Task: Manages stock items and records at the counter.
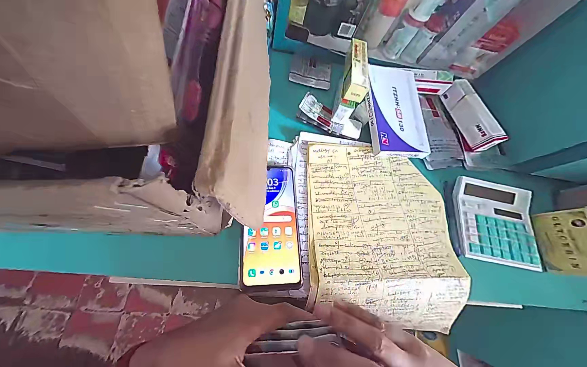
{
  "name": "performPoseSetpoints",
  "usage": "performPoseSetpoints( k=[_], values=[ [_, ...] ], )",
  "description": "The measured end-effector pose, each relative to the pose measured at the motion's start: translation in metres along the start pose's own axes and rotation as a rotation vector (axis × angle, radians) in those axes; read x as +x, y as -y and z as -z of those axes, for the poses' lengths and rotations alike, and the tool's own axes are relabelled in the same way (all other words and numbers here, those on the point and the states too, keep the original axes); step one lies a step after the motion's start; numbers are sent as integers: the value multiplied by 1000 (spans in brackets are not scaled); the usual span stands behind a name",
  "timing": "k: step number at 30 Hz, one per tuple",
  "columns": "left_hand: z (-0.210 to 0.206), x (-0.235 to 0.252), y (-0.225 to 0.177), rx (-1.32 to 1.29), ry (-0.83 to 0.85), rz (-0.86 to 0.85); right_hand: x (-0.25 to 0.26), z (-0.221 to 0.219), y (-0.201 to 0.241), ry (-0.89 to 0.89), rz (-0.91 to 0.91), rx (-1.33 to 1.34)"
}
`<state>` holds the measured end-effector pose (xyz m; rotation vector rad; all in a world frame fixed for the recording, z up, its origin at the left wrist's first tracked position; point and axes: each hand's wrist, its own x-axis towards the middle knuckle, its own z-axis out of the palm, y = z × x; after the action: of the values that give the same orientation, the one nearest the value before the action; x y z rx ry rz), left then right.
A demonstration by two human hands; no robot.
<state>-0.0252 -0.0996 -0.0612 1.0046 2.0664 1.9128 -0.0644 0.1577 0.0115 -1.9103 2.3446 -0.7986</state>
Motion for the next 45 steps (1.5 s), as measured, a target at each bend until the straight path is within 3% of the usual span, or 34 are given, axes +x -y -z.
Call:
performPoseSetpoints(
  k=[4, 8, 11, 14, 18, 23, 26, 29, 34, 38, 41, 43, 45],
  values=[
    [7, -22, 14, -302, -46, -76, -14, -11, 7, -96, -225, 2],
    [-7, -51, 13, -618, -243, -201, -17, -50, 19, -29, -311, 156],
    [-24, -74, 16, -641, -434, -232, -22, -113, 7, 23, -246, -151],
    [-45, -96, 21, -385, -612, -201, -26, -152, 2, -33, -336, -437],
    [-82, -112, 23, -472, -779, -211, -43, -176, 17, -42, -694, -422],
    [-119, -127, -7, -650, -836, -196, -68, -196, 2, -253, -761, -433],
    [-133, -139, -15, -721, -954, -194, -62, -190, 12, -251, -826, -283],
    [-140, -146, -23, -603, -1023, -281, -64, -189, 32, -205, -859, -216],
    [-151, -143, -26, -98, -1340, -288, -97, -196, 80, -206, -739, -247],
    [-151, -139, -14, 420, -1280, -361, -136, -171, 114, 64, -487, -190],
    [-153, -133, -7, 573, -1255, -428, -145, -139, 139, 218, -314, -88],
    [-160, -131, -5, 581, -1289, -421, -141, -102, 151, 150, -287, 131],
    [-164, -134, -5, 656, -1308, -310, -135, -74, 154, 9, -326, 86]
  ],
)
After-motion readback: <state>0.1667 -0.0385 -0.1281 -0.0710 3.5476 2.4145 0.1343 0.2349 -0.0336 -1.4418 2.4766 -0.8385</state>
